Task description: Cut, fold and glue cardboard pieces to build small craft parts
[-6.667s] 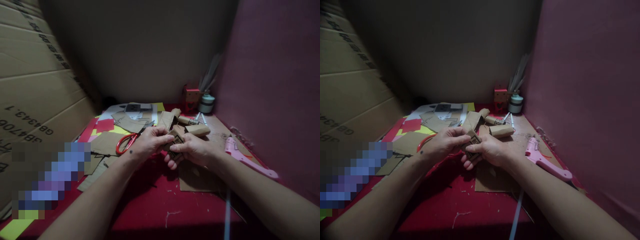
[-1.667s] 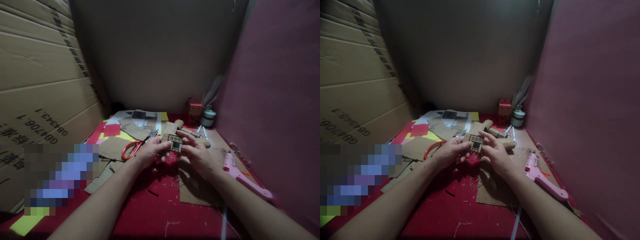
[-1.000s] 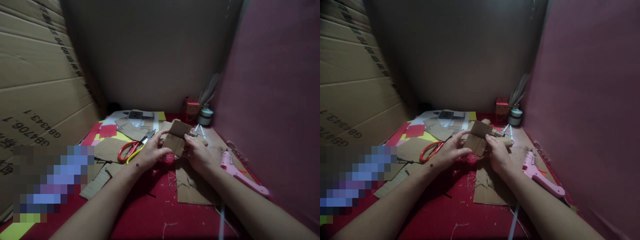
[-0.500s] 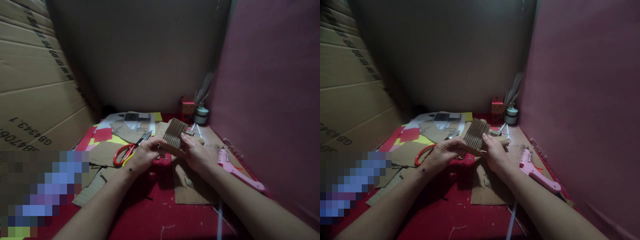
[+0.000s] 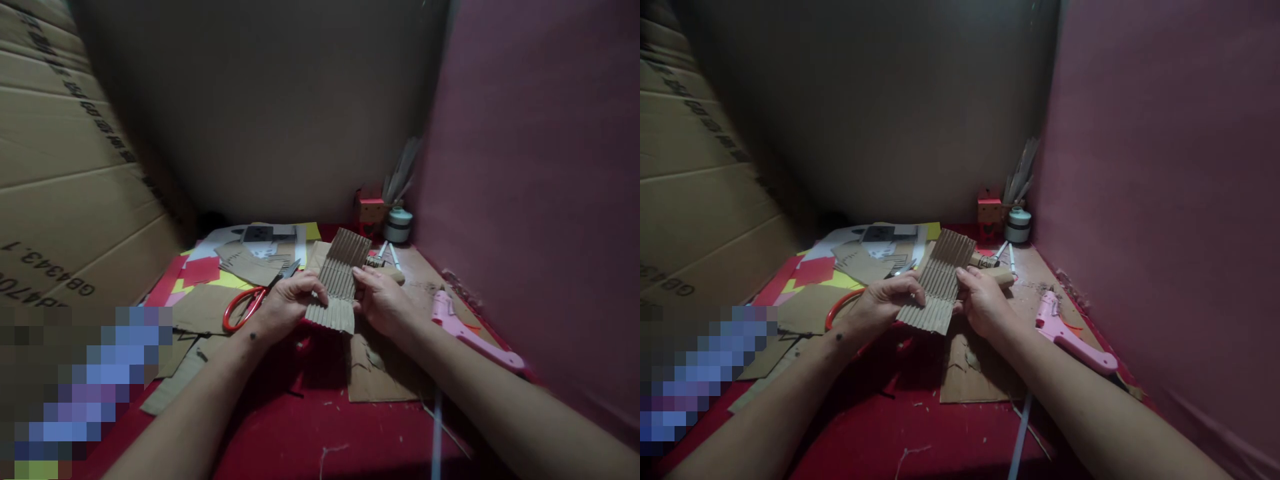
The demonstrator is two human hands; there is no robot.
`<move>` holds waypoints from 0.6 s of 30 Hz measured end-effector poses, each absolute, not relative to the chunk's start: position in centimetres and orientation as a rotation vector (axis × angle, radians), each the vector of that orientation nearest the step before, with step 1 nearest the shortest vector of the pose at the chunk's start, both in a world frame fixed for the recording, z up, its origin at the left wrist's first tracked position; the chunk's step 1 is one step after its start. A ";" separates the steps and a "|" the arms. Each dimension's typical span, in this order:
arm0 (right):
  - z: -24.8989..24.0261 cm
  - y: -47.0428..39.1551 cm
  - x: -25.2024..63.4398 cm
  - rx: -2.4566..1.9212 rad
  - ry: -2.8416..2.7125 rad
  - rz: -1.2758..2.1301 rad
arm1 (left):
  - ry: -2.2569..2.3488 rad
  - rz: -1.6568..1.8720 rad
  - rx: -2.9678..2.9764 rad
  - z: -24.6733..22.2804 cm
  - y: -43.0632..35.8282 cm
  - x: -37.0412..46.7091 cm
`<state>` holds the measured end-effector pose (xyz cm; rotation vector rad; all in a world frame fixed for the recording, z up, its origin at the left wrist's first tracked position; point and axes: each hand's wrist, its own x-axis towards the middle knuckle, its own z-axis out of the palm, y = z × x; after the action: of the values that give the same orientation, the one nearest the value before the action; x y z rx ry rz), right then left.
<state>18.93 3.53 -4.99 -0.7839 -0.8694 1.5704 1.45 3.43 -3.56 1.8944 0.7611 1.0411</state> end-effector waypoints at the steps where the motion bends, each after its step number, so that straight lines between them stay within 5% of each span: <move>1: -5.0 3.5 19.0 -0.787 -0.873 1.572 | 0.767 1.041 1.897 -3.6 3.4 1.4; 9: -5.6 3.5 19.0 -0.763 -1.000 1.563 | 0.770 1.024 1.864 -4.0 3.9 1.4; 18: -5.2 3.4 19.0 -0.689 -1.152 1.294 | 0.813 0.994 1.110 -4.1 3.9 1.9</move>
<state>19.01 3.40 -5.23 -0.6886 -1.1519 1.2937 1.90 3.86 -4.11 1.1103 0.8129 0.9943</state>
